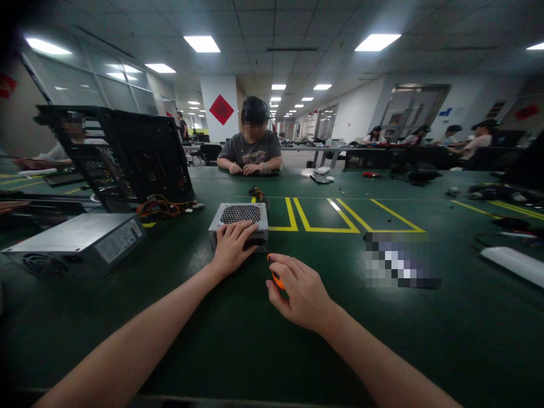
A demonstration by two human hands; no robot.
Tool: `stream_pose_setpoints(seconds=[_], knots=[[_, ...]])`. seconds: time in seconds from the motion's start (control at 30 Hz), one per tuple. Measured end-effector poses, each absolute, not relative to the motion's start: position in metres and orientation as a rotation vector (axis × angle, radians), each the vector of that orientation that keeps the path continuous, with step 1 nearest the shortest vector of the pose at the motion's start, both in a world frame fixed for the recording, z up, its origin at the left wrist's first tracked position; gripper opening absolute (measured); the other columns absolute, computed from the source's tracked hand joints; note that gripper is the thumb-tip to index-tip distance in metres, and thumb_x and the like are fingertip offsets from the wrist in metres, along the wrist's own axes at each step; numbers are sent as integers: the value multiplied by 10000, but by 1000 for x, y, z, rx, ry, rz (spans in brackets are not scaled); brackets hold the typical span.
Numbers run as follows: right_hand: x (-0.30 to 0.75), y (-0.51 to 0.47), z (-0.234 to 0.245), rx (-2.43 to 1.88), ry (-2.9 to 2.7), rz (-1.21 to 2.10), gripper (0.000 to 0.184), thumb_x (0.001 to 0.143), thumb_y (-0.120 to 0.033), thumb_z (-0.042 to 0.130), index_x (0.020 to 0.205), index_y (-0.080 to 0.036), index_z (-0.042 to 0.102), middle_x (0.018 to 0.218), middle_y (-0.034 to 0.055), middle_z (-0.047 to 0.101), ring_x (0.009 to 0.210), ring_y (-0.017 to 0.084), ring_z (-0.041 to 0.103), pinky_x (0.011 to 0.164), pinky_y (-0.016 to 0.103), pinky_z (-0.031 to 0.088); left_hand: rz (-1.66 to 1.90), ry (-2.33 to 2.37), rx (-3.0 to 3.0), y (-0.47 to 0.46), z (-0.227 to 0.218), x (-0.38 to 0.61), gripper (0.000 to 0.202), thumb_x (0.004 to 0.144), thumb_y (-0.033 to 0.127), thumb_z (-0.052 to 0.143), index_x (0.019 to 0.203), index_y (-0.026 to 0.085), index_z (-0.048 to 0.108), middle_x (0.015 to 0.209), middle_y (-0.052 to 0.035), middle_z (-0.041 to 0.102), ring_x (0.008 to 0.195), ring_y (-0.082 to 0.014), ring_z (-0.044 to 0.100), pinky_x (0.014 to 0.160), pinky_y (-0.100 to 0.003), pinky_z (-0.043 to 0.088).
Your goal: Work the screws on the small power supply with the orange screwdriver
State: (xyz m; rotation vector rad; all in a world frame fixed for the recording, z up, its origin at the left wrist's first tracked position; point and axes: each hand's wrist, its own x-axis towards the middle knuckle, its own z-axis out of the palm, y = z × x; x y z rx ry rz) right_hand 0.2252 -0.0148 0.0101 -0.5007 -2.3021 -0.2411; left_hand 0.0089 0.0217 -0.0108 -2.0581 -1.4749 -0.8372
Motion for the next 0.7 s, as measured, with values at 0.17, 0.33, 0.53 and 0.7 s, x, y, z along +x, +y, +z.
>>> stream_pose_setpoints(seconds=[0.17,0.33,0.53,0.7], knots=[[223,-16,8,-382,-2333,-425,309,796,-150,489,1104,-138,471,1110,128,575,839,150,576,692,301,475,-854,-1461,-2057,21,-11,9,454,786,326,546,1225,255,459,1257,-65,502,1139,-242,417,910,-411,276],[222,-15,6,-362,-2291,-468,155,801,-204,540,941,-136,537,964,113,609,760,129,566,631,253,464,-849,-1459,-2063,20,-10,10,461,777,313,558,1224,258,459,1255,-63,503,1136,-244,417,907,-412,278],[221,-15,7,-449,-2308,-471,190,819,-327,518,812,-140,546,836,87,586,661,105,538,548,213,444,-847,-1464,-2063,21,-10,10,460,778,305,559,1223,249,457,1261,-65,498,1143,-244,410,908,-411,269],[219,-17,5,-383,-2385,-478,142,822,-303,511,791,-176,565,908,67,591,671,104,540,585,229,444,-844,-1469,-2065,21,-10,9,464,775,301,561,1223,253,451,1267,-61,493,1145,-242,411,909,-410,271]])
